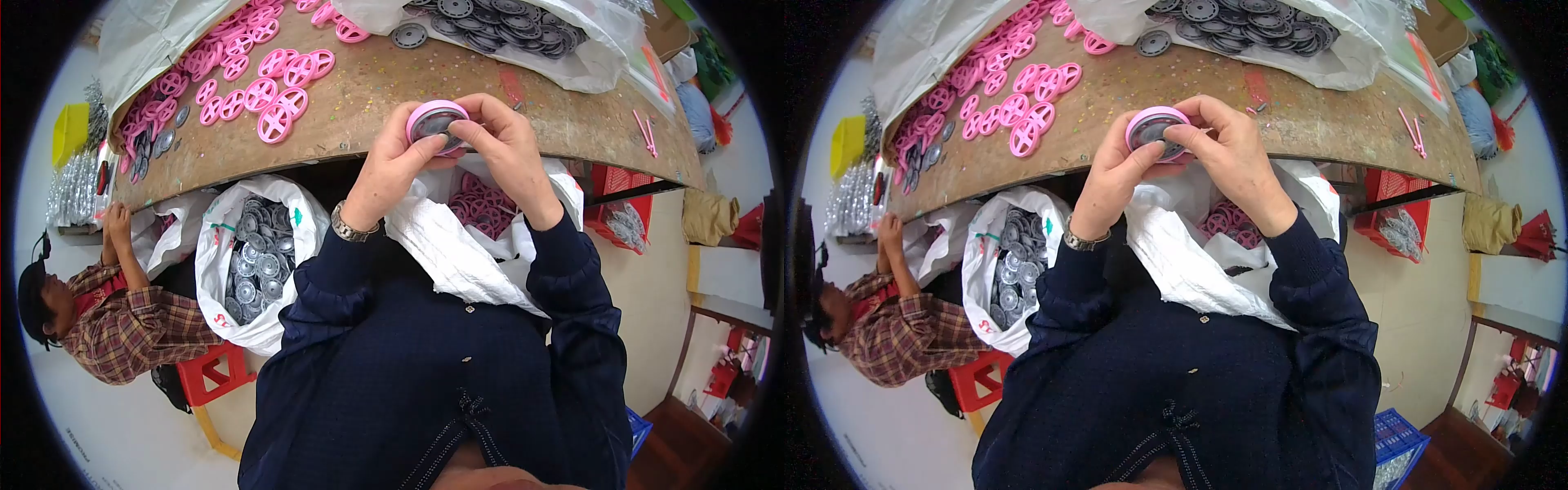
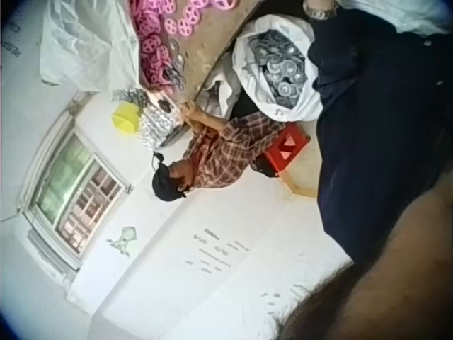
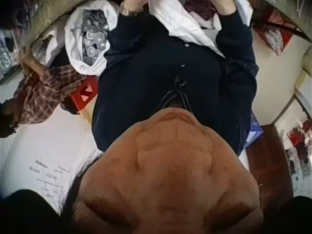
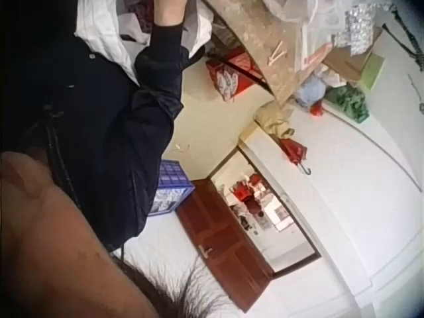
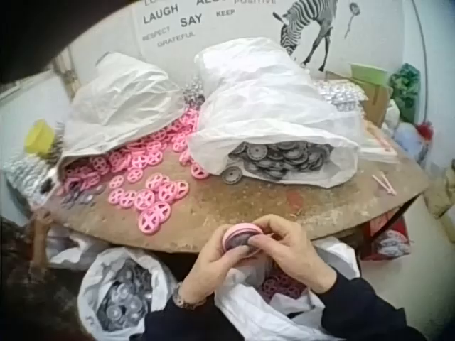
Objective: Assemble small plastic toy components by fitting together circular bases and pink geared inserts.
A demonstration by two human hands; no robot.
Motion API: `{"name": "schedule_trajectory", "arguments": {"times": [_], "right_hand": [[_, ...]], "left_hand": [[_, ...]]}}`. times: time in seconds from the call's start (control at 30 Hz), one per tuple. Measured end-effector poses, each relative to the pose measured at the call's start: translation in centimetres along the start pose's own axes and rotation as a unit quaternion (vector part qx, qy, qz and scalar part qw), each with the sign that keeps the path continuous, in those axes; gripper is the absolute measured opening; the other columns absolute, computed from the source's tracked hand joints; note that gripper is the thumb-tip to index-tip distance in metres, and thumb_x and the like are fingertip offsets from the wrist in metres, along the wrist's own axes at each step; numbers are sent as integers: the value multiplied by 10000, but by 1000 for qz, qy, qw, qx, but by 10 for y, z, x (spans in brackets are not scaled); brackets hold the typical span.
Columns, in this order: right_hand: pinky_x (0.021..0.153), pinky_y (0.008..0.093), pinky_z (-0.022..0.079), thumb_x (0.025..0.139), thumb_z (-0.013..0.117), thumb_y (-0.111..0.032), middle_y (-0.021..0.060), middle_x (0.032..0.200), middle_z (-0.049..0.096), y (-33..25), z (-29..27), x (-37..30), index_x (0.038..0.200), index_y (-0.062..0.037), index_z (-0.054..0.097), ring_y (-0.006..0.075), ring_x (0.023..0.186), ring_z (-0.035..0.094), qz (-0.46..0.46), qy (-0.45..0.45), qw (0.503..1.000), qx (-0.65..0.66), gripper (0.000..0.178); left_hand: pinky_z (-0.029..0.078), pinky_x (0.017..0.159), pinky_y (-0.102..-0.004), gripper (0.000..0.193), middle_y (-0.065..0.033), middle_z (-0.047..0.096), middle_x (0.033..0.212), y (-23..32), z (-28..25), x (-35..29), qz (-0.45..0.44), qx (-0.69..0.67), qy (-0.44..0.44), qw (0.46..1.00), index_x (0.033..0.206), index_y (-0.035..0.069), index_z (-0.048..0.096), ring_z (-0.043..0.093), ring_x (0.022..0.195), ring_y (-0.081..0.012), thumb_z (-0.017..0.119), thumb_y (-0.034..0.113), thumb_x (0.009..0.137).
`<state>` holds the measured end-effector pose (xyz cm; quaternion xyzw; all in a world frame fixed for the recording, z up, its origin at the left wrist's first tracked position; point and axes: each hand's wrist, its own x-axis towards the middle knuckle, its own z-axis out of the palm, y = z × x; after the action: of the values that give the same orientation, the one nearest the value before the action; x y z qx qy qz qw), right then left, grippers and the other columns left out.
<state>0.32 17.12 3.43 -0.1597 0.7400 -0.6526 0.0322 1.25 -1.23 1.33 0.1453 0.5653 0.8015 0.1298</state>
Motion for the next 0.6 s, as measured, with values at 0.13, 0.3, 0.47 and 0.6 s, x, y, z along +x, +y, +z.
{"name": "schedule_trajectory", "arguments": {"times": [0.13, 0.3, 0.47, 0.6], "right_hand": [[822, 239, 495, 958, 622, -75, 26, 1025, 671, -1, 0, -4, 1126, 30, 622, 82, 918, 609, -7, 1, 999, 44, 198], [801, 229, 488, 963, 617, -69, 10, 979, 667, 1, 5, -11, 1084, 25, 637, 70, 896, 600, -28, 17, 998, 47, 155], [761, 212, 473, 961, 621, -67, -17, 921, 653, 4, 9, -14, 1024, 13, 654, 47, 852, 581, -48, 55, 997, 3, 107], [738, 209, 468, 960, 625, -73, -28, 906, 645, 16, 6, -10, 1017, 6, 656, 44, 831, 577, -40, 56, 997, 20, 103]], "left_hand": [[580, 903, -361, 332, -119, 588, 1223, 0, -2, -3, 38, 98, 4, 994, 1323, -6, 459, 654, 1051, -215, 531, 80, 1011], [591, 846, -327, 294, -105, 615, 1170, -1, 6, -8, 61, 126, 10, 990, 1290, -20, 500, 663, 1021, -199, 514, 112, 1028], [555, 603, -271, 204, -102, 651, 938, -2, 18, -11, 134, 224, 97, 960, 1130, -26, 603, 692, 771, -139, 544, 131, 1014], [544, 575, -261, 207, -91, 655, 950, -9, 17, -6, 106, 193, 96, 971, 1129, -26, 599, 685, 700, -142, 543, 137, 1015]]}}
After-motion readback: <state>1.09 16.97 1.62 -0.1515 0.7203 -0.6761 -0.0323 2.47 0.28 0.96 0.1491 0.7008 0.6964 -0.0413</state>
